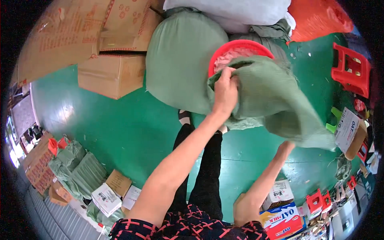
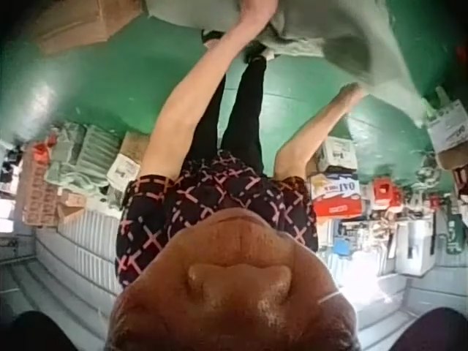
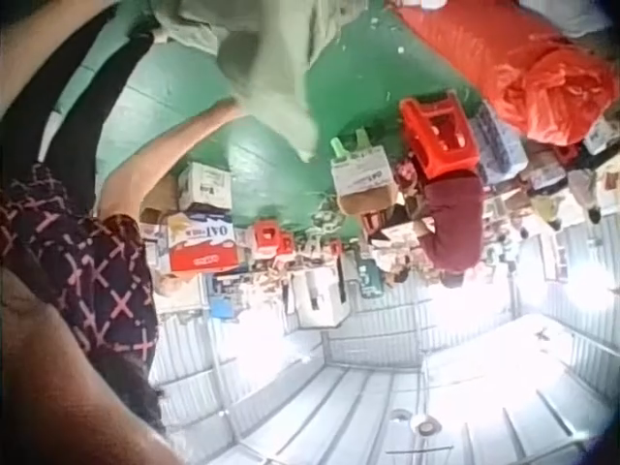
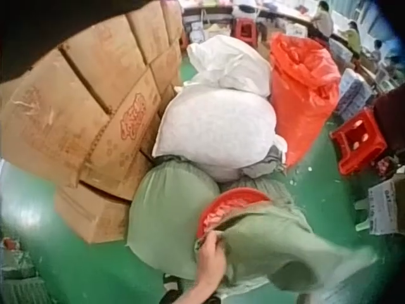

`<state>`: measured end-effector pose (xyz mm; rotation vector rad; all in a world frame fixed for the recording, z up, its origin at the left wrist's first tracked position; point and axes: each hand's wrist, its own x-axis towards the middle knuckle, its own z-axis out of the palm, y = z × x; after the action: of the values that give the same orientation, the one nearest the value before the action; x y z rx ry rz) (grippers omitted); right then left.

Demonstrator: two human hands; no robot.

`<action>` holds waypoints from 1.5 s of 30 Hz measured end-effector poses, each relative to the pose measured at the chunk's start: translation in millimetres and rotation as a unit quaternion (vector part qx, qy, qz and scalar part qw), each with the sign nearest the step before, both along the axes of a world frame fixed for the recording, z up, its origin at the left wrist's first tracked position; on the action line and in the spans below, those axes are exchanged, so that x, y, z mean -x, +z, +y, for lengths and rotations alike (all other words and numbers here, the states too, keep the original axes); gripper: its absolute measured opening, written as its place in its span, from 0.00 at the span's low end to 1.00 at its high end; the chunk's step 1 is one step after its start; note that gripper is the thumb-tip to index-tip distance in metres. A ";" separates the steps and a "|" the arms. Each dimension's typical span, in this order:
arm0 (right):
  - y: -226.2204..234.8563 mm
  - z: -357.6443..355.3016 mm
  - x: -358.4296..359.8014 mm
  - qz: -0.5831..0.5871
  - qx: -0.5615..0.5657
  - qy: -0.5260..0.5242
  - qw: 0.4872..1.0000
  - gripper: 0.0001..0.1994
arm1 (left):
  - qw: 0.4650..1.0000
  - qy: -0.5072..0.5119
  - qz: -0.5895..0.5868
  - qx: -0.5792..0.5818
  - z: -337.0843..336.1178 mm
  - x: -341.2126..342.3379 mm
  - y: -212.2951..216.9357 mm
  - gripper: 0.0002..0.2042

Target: Organizing small white items into trays and adding pink packets to each compartment on a production floor.

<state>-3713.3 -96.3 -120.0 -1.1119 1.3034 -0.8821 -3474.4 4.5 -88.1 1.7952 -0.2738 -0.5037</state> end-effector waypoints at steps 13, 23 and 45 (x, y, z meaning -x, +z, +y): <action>-34.9 2.0 -69.5 -0.177 -0.186 0.034 0.966 0.22 | 0.956 -0.033 0.034 0.290 -60.4 -5.6 99.2 0.03; 20.0 -41.4 -140.7 -0.219 -0.073 0.002 0.973 0.16 | 0.968 0.029 -0.013 0.249 -28.0 -100.1 120.6 0.09; 104.3 175.9 -222.3 -0.153 0.232 0.428 0.860 0.16 | 0.938 0.091 0.316 0.109 197.3 -136.4 37.6 0.19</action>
<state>-3491.1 79.6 -15.7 -1.6510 0.2286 -0.6425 -3338.0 201.8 -50.5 1.3427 0.2729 -0.8503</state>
